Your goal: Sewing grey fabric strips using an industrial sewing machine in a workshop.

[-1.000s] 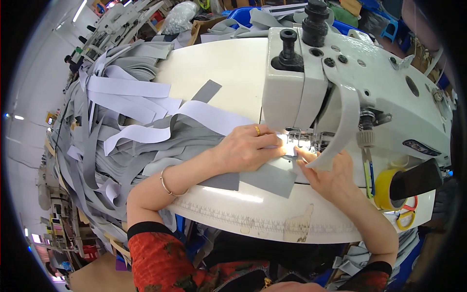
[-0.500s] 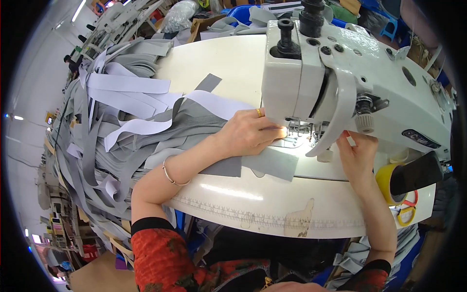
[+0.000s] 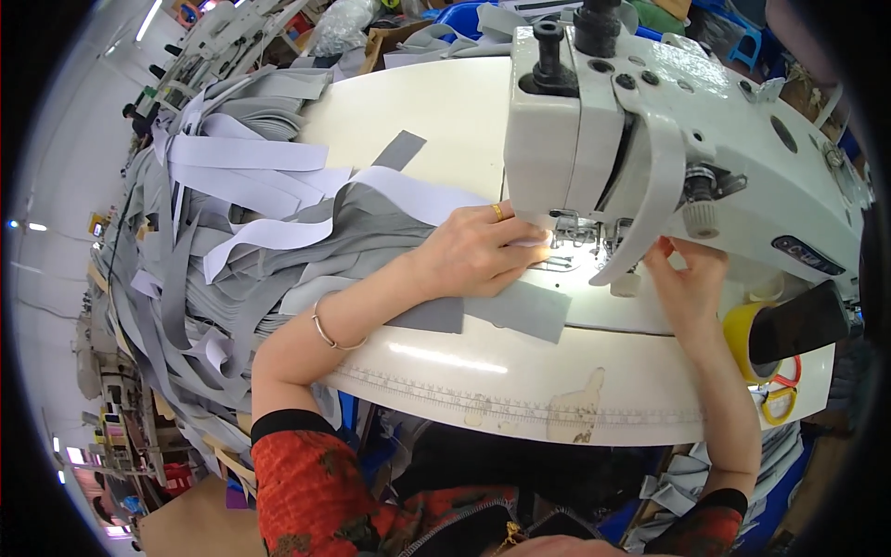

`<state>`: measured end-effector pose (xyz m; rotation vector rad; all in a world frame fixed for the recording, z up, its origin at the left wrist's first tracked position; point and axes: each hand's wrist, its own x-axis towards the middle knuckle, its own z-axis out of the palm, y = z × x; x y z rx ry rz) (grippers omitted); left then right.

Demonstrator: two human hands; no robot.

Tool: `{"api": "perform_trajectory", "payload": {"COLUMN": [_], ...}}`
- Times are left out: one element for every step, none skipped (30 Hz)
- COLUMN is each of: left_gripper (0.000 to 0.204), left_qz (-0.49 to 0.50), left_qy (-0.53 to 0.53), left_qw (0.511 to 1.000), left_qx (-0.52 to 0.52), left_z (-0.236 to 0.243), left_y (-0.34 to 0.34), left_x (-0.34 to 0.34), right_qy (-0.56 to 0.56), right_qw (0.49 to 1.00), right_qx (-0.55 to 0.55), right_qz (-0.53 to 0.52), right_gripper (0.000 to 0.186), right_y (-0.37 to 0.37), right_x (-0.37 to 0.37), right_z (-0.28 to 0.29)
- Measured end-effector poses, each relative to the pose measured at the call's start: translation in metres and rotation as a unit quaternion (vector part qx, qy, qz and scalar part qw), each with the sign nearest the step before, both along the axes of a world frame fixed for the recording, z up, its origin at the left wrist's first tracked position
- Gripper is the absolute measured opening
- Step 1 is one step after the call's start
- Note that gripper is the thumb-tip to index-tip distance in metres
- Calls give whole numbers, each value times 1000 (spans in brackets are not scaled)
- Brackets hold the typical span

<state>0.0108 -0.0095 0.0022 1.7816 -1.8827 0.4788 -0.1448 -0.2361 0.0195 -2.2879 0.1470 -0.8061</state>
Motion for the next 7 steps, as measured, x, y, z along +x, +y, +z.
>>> {"api": "perform_trajectory", "payload": {"left_gripper": [16, 16, 16, 16, 16, 17, 18], "left_qz": [5, 6, 2, -2, -3, -7, -12], "left_qy": [7, 6, 12, 20, 19, 19, 20], "left_qw": [1000, 1000, 1000, 1000, 1000, 1000, 1000], "left_qx": [7, 7, 3, 1, 2, 0, -1], "left_z": [-1, 0, 1, 1, 1, 0, -1], "left_y": [0, 0, -1, -1, -1, 0, 0], "left_x": [0, 1, 1, 2, 2, 3, 5], "right_qy": [-9, -17, -18, -12, -6, 3, 12], "right_qw": [1000, 998, 998, 997, 996, 993, 991], "right_qx": [-22, -45, -44, -66, -88, -105, -121], "right_qz": [13, 27, 26, 29, 31, 45, 58], "right_gripper": [11, 14, 14, 14, 14, 17, 19], "right_y": [1, 2, 3, 6, 8, 7, 4], "right_x": [-1, -2, -2, -2, -1, -1, -1], "right_z": [-3, -5, -6, -7, -9, -10, -13]}}
